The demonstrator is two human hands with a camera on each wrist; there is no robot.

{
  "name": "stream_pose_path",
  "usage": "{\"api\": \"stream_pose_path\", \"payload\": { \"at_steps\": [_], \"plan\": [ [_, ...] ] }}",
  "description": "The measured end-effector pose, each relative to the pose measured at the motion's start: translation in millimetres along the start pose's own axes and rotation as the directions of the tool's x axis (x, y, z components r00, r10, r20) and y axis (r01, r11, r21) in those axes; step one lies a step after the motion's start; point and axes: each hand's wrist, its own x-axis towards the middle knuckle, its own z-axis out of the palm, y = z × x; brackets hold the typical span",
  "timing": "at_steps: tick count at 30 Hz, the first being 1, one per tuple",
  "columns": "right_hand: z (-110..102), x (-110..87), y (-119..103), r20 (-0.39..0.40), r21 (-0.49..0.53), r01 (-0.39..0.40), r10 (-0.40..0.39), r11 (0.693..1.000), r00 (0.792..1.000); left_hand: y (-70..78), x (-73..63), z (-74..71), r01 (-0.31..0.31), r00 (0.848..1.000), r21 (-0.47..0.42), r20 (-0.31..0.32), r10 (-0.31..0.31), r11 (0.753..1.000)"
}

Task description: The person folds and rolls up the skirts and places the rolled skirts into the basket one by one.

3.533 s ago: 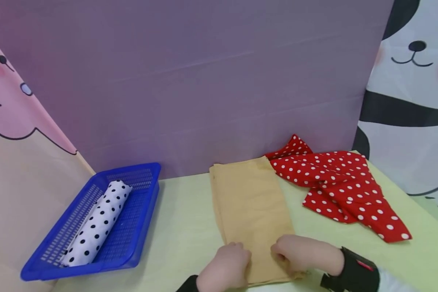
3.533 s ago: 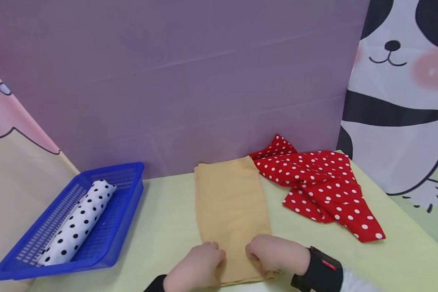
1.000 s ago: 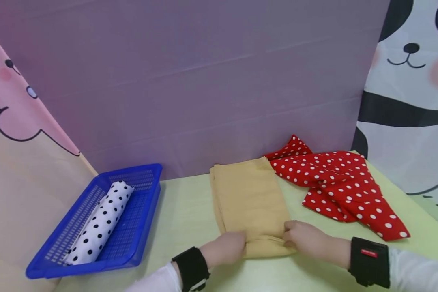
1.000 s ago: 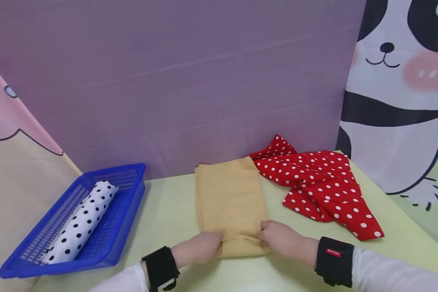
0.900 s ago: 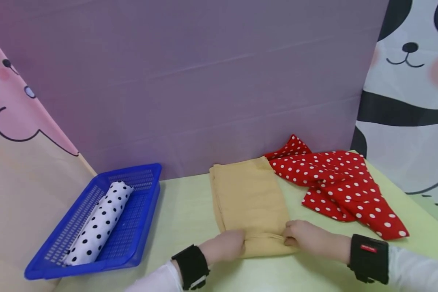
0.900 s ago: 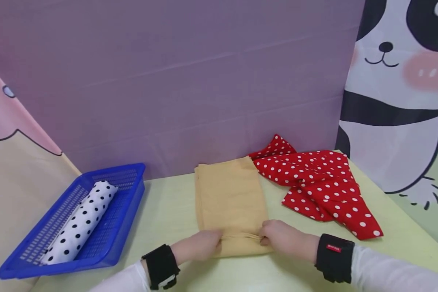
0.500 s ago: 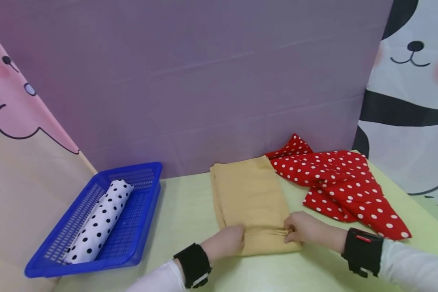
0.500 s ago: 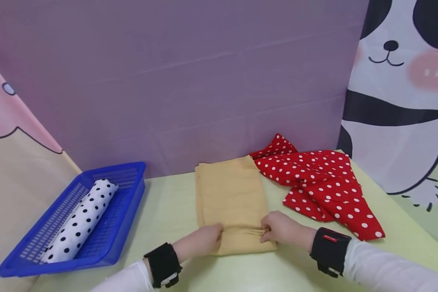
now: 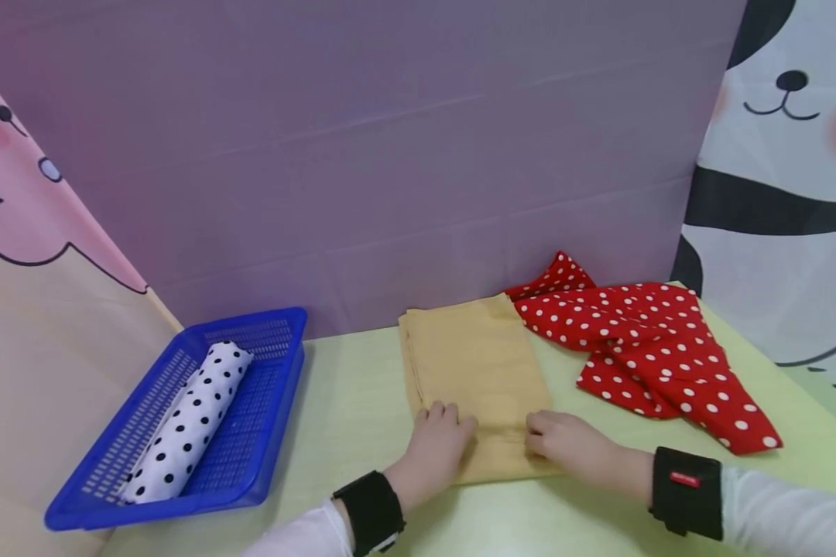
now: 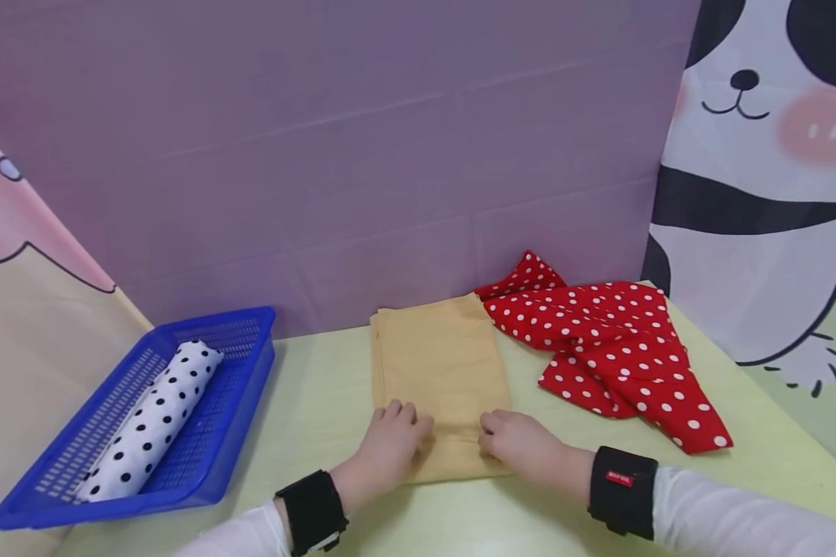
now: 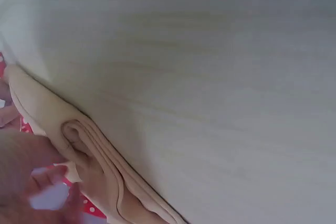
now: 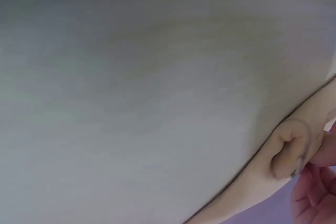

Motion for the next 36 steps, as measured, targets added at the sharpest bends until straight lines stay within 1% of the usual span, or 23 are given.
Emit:
{"api": "stream_pose_path", "payload": {
  "at_steps": [1, 3, 4, 6, 7, 9, 13, 15, 16, 19, 23, 26, 28, 30, 32, 36],
  "plan": [
    [1, -0.2, -2, -0.005, -0.045, 0.030, -0.030, 0.999, 1.000, 1.2, 0.2, 0.4, -0.035, 0.999, 0.034, -0.005, 0.035, 0.999],
    [2, -1.5, -4, -0.007, -0.134, 0.088, -0.090, 0.987, 0.996, 3.5, 0.0, 0.6, -0.109, 0.994, 0.069, 0.007, 0.108, 0.992],
    [3, -2.9, -5, 0.000, -0.160, 0.109, -0.110, 0.981, 0.994, 4.5, -0.4, 1.0, -0.141, 0.990, 0.079, 0.014, 0.140, 0.987],
    [4, -5.6, -7, 0.002, -0.169, 0.133, -0.134, 0.977, 0.991, 5.1, -2.3, 1.6, -0.186, 0.983, 0.065, 0.024, 0.185, 0.980],
    [4, -7.4, -9, 0.012, -0.159, 0.134, -0.134, 0.978, 0.991, 4.8, -3.3, 1.6, -0.198, 0.980, 0.061, 0.024, 0.197, 0.978],
    [3, -11.0, -12, 0.052, -0.119, 0.121, -0.116, 0.985, 0.992, 2.8, -5.9, 2.1, -0.206, 0.978, 0.020, 0.024, 0.205, 0.978],
    [4, -15.1, -19, 0.099, -0.138, 0.104, -0.091, 0.985, 0.991, -2.5, -12.5, 4.2, -0.249, 0.968, -0.073, 0.009, 0.250, 0.966],
    [4, -15.4, -20, 0.087, -0.172, 0.104, -0.090, 0.980, 0.992, -4.0, -15.4, 4.6, -0.257, 0.966, -0.110, 0.003, 0.259, 0.960],
    [4, -15.1, -21, 0.081, -0.179, 0.099, -0.086, 0.979, 0.993, -4.5, -16.4, 4.6, -0.257, 0.966, -0.112, -0.004, 0.258, 0.960],
    [2, -14.2, -20, 0.060, -0.128, 0.069, -0.062, 0.989, 0.996, -5.2, -17.7, 3.7, -0.232, 0.973, -0.116, -0.009, 0.232, 0.966],
    [1, -12.6, -14, 0.022, -0.040, 0.023, -0.022, 0.999, 1.000, -7.2, -15.8, 0.4, -0.216, 0.976, -0.119, -0.044, 0.212, 0.969],
    [0, -11.1, -5, -0.011, 0.075, -0.016, 0.017, 0.997, 1.000, -10.4, -12.0, -2.2, -0.190, 0.981, -0.149, -0.070, 0.182, 0.970],
    [0, -9.4, 1, -0.017, 0.159, -0.033, 0.036, 0.987, 0.999, -12.4, -9.0, -3.2, -0.158, 0.987, -0.184, -0.062, 0.149, 0.970],
    [-2, -6.6, 6, 0.011, 0.250, -0.065, 0.064, 0.966, 0.998, -13.6, -6.2, -2.9, -0.125, 0.992, -0.226, -0.037, 0.120, 0.966],
    [-4, -3.3, 10, 0.071, 0.324, -0.110, 0.092, 0.940, 0.993, -13.8, -4.2, -3.1, -0.089, 0.996, -0.270, -0.001, 0.093, 0.959],
    [-8, 4.2, 15, 0.194, 0.383, -0.185, 0.117, 0.905, 0.974, -12.4, -1.7, -3.3, 0.009, 0.996, -0.367, 0.083, 0.024, 0.930]
  ]
}}
